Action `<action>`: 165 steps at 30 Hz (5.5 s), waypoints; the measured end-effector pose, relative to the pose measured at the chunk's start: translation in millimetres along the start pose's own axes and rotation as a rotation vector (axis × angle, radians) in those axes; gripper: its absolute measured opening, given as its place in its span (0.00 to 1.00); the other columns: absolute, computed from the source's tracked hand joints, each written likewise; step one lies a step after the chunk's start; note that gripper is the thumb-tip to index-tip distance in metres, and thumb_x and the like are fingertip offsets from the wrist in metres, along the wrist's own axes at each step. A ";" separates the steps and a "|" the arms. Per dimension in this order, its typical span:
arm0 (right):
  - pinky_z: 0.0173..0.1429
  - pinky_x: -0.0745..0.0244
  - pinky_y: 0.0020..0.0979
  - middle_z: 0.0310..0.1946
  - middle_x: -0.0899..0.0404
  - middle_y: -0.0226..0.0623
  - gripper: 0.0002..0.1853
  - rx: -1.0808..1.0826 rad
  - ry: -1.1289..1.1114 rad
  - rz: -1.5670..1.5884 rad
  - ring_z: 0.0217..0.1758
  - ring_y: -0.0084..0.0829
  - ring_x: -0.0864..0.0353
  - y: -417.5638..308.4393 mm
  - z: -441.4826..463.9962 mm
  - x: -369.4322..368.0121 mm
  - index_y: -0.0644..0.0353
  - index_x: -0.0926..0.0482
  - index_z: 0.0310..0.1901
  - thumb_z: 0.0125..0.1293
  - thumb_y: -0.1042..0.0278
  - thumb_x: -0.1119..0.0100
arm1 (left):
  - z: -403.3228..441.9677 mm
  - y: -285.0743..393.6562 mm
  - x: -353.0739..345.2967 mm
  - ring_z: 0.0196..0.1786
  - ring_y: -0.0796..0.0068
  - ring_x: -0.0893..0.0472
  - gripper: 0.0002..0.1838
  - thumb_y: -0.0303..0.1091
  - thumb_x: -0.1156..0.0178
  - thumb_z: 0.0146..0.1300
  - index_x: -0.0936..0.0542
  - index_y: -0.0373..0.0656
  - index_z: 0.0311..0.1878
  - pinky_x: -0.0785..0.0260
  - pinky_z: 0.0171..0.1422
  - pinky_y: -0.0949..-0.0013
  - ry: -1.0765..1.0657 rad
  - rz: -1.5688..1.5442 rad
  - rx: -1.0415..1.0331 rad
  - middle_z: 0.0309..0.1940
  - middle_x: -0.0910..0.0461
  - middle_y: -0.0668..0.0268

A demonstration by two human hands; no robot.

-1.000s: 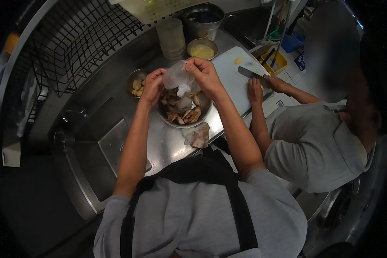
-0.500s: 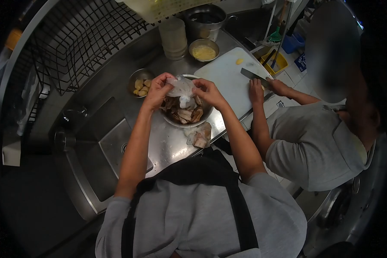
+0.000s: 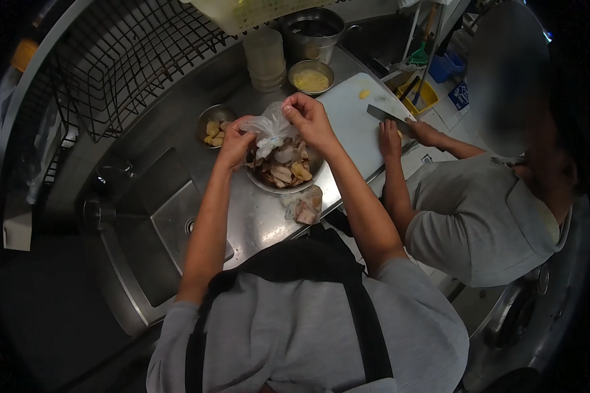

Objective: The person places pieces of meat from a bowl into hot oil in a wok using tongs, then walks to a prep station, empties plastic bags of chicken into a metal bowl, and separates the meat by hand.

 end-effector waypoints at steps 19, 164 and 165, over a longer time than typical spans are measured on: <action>0.50 0.23 0.41 0.36 0.14 0.48 0.20 0.027 1.122 -0.712 0.43 0.45 0.14 -41.8 35.2 281.0 0.64 0.16 0.40 0.50 0.57 0.32 | -41.9 -63.8 -52.7 0.56 0.54 0.21 0.28 0.15 0.45 0.54 0.23 0.42 0.61 0.29 0.61 0.57 -0.056 1.052 -0.483 0.62 0.27 0.51; 0.35 0.26 0.30 0.31 0.16 0.33 0.09 -0.309 0.313 -0.213 0.32 0.27 0.17 162.2 -40.9 20.2 0.66 0.16 0.38 0.66 0.69 0.41 | -17.9 -95.3 -27.7 0.42 0.68 0.18 0.06 0.25 0.42 0.62 0.22 0.38 0.43 0.19 0.43 0.64 0.310 -0.524 0.141 0.40 0.19 0.62; 0.35 0.25 0.27 0.32 0.16 0.30 0.09 -0.381 0.315 -0.079 0.33 0.22 0.19 169.1 -40.0 19.7 0.65 0.16 0.40 0.68 0.68 0.41 | -11.8 -107.1 -23.8 0.42 0.68 0.18 0.06 0.25 0.42 0.62 0.22 0.38 0.43 0.19 0.43 0.64 0.309 -0.525 0.144 0.40 0.19 0.62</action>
Point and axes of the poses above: each hand's wrist, its own z-axis towards the middle knuckle, its own x-axis out of the back of the hand, y = z × x, the point moved 5 cm from there along z, towards the middle knuckle
